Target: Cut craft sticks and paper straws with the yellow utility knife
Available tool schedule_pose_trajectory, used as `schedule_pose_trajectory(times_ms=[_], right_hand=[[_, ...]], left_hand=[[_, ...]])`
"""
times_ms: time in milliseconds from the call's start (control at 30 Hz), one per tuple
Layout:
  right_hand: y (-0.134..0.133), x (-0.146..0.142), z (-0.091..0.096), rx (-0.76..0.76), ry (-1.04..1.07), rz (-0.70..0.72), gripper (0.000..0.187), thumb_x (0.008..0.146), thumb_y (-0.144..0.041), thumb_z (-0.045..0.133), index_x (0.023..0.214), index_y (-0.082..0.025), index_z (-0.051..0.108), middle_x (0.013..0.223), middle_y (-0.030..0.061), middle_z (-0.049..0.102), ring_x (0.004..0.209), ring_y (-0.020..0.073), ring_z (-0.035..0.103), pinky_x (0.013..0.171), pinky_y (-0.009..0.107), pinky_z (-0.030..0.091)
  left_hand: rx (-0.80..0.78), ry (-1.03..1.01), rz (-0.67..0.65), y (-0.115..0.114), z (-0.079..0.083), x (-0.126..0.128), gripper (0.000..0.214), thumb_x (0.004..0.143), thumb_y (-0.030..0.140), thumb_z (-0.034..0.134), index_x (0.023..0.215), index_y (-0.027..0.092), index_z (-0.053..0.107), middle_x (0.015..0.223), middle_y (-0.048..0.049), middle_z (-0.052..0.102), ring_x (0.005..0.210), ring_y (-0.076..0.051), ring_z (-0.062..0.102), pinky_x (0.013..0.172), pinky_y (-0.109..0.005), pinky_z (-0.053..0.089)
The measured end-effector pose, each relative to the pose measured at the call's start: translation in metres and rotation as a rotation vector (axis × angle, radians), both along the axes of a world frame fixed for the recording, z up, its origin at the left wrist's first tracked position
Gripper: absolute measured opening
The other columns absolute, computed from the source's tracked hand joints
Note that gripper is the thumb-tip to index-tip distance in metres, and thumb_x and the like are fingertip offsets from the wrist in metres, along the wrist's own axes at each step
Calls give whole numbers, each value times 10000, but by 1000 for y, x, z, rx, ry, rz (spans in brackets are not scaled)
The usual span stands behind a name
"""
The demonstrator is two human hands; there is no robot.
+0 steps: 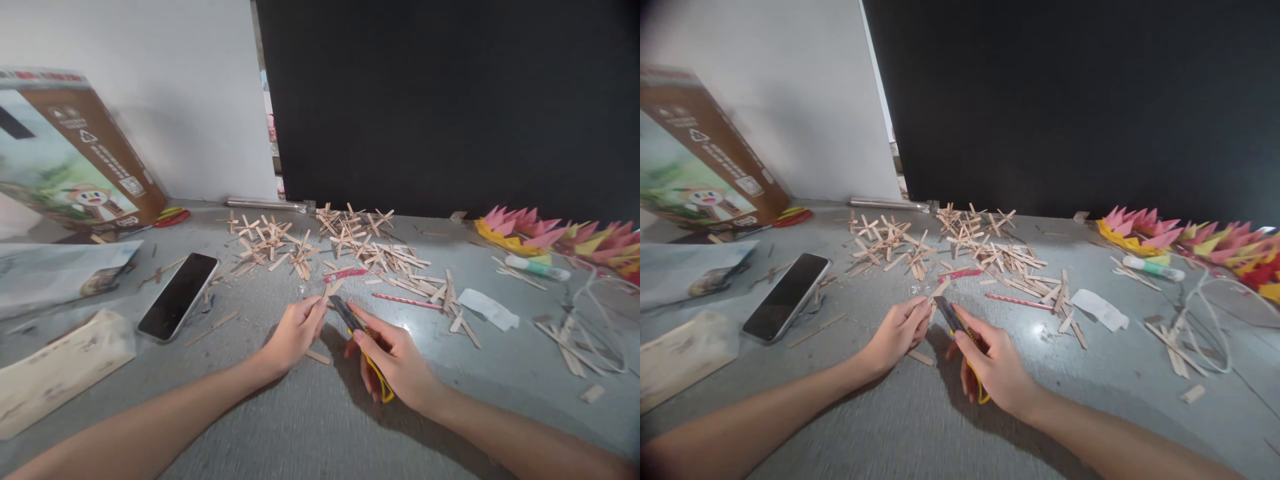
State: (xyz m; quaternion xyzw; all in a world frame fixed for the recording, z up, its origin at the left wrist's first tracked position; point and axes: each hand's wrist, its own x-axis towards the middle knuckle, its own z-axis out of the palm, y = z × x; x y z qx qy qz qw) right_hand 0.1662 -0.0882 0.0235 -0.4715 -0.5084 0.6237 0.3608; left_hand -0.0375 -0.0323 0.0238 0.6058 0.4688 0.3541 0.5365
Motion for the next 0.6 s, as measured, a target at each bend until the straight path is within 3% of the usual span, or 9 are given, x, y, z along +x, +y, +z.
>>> schedule_pose_trajectory(times_ms=[500, 600], right_hand=[[-1, -1, -2, -21, -1, 4, 709, 999, -558, 573, 1620, -279, 376, 942, 48, 734, 442, 103, 595, 354, 215, 480], [0, 3, -2, 97, -82, -53, 617, 1037, -542, 516, 1590, -281, 429, 911, 40, 712, 435, 89, 542, 350, 202, 420]], left_hand=[[25, 46, -43, 2, 1, -1, 458, 1026, 494, 382, 654, 229, 353, 508, 76, 343, 475, -95, 326, 513, -244, 298], [23, 60, -59, 2, -1, -2, 425, 1016, 468, 400, 668, 227, 361, 532, 75, 351, 488, -96, 322, 508, -238, 288]])
